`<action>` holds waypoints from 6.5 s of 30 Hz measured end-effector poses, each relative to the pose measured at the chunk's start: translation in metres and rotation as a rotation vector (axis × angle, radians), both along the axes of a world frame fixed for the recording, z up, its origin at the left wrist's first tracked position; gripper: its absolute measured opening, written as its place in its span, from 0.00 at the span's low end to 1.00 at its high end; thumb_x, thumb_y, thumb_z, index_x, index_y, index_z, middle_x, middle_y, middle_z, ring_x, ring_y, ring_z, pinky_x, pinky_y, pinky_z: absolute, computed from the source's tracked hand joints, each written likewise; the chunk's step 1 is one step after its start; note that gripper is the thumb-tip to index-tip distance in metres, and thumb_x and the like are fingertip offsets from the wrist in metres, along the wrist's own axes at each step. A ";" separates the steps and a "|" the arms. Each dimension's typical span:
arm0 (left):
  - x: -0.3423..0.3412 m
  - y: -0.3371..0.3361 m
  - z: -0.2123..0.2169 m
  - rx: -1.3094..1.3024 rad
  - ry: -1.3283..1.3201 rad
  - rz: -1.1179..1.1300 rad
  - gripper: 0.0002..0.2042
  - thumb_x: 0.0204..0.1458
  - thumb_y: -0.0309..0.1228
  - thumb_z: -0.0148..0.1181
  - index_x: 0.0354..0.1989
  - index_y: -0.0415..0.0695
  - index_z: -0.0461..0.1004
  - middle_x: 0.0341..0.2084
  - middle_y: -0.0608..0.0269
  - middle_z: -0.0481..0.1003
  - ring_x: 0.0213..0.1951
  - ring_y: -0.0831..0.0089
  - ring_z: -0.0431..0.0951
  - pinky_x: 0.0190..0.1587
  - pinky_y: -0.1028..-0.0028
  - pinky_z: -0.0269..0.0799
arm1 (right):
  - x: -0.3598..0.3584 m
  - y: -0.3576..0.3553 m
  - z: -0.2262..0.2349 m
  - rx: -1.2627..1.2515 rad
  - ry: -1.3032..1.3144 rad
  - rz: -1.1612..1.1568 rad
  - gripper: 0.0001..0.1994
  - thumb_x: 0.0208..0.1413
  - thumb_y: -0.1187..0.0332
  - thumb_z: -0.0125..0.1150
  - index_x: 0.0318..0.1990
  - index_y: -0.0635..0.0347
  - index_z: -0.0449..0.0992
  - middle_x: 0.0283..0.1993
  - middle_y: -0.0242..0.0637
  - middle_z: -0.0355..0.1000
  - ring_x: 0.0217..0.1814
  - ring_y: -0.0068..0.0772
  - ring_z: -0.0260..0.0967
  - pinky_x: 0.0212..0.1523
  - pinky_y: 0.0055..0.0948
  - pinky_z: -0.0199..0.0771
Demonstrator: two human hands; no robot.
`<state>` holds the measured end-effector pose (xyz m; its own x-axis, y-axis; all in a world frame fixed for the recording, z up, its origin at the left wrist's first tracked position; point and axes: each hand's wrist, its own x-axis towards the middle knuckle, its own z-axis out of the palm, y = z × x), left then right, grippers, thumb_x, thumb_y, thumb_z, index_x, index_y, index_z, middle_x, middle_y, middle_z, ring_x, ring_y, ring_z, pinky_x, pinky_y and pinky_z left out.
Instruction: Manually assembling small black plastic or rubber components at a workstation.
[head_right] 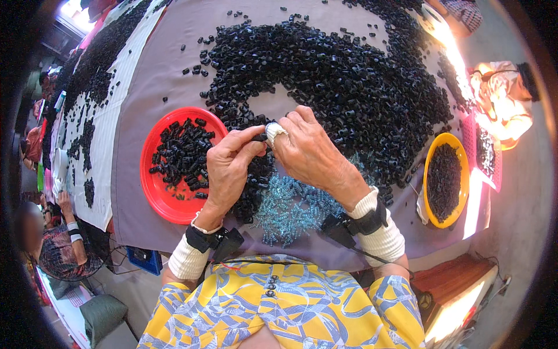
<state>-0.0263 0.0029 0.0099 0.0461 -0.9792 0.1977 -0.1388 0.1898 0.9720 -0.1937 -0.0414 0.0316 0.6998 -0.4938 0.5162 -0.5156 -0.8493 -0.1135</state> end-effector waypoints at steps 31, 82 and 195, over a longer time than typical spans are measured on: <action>-0.001 0.000 -0.007 0.341 0.463 0.020 0.12 0.51 0.19 0.56 0.45 0.33 0.75 0.34 0.59 0.78 0.32 0.79 0.77 0.38 0.82 0.73 | 0.009 -0.001 -0.004 0.154 0.022 -0.023 0.11 0.47 0.63 0.59 0.30 0.64 0.72 0.29 0.41 0.68 0.36 0.41 0.67 0.49 0.42 0.61; 0.030 -0.007 -0.014 0.480 0.636 -0.008 0.11 0.59 0.33 0.53 0.44 0.38 0.73 0.31 0.61 0.76 0.32 0.75 0.77 0.37 0.74 0.76 | 0.025 -0.039 -0.007 0.214 0.053 0.137 0.06 0.41 0.73 0.60 0.27 0.60 0.69 0.27 0.39 0.69 0.36 0.40 0.68 0.44 0.34 0.64; 0.101 0.053 -0.016 0.441 0.828 0.345 0.16 0.59 0.41 0.52 0.34 0.39 0.74 0.25 0.61 0.75 0.27 0.73 0.76 0.32 0.73 0.76 | -0.020 -0.059 -0.051 0.014 0.298 -0.241 0.05 0.44 0.72 0.59 0.30 0.58 0.77 0.34 0.36 0.69 0.44 0.38 0.63 0.46 0.38 0.61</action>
